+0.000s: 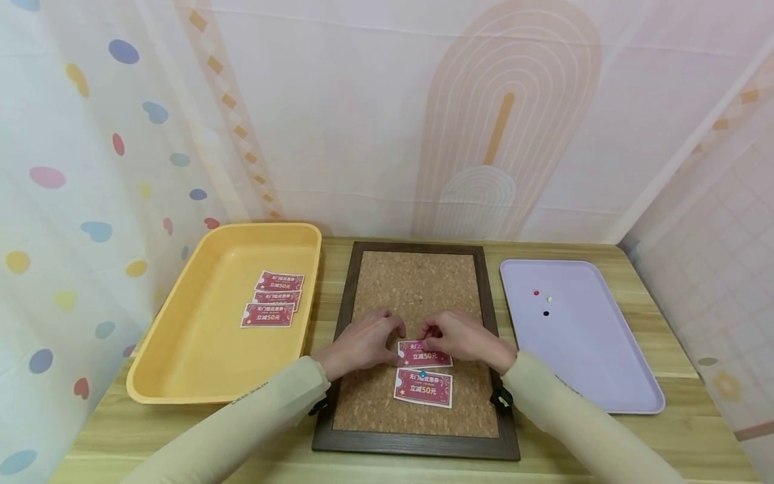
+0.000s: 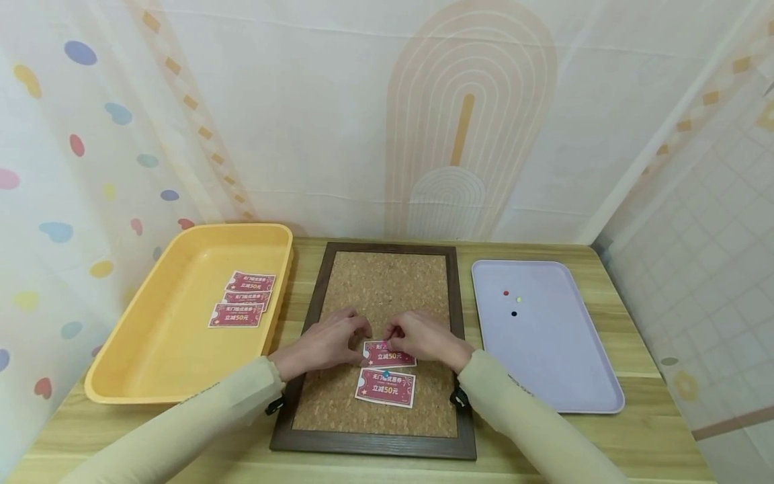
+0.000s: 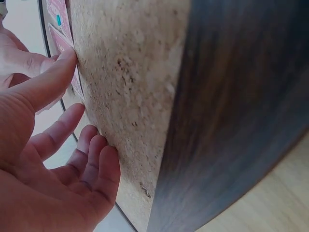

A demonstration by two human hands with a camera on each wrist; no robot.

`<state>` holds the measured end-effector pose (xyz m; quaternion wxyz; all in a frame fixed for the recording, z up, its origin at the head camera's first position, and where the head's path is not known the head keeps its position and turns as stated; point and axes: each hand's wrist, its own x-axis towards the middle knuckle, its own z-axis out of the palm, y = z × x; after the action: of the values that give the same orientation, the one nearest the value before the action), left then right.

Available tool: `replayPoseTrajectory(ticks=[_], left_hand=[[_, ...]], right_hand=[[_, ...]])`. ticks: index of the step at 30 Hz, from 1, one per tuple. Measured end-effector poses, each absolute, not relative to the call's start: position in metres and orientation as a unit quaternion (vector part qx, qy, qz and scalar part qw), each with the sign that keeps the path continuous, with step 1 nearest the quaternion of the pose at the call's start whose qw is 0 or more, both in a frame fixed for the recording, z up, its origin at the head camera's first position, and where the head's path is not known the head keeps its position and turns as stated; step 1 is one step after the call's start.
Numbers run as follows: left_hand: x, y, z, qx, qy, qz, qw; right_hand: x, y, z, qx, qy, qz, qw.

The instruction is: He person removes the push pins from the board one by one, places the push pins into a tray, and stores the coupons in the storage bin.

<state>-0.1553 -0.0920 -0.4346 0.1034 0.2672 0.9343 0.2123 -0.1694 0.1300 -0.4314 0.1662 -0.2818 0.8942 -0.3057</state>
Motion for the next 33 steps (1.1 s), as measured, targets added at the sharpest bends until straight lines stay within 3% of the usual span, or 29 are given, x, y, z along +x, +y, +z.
replayPoseTrajectory(ticks=[14,33], left_hand=[[-0.1583,-0.0918,-0.4331,0.274,0.929,0.224,0.111],[-0.1632,-0.0868,-0.4319,0.240,0.927,0.239,0.160]], right_hand=[[-0.1700,0.1252,-0.4329,-0.277,0.901,-0.288,0.170],[-0.1717,0.1229,-0.4342,-0.282,0.895,-0.296,0.179]])
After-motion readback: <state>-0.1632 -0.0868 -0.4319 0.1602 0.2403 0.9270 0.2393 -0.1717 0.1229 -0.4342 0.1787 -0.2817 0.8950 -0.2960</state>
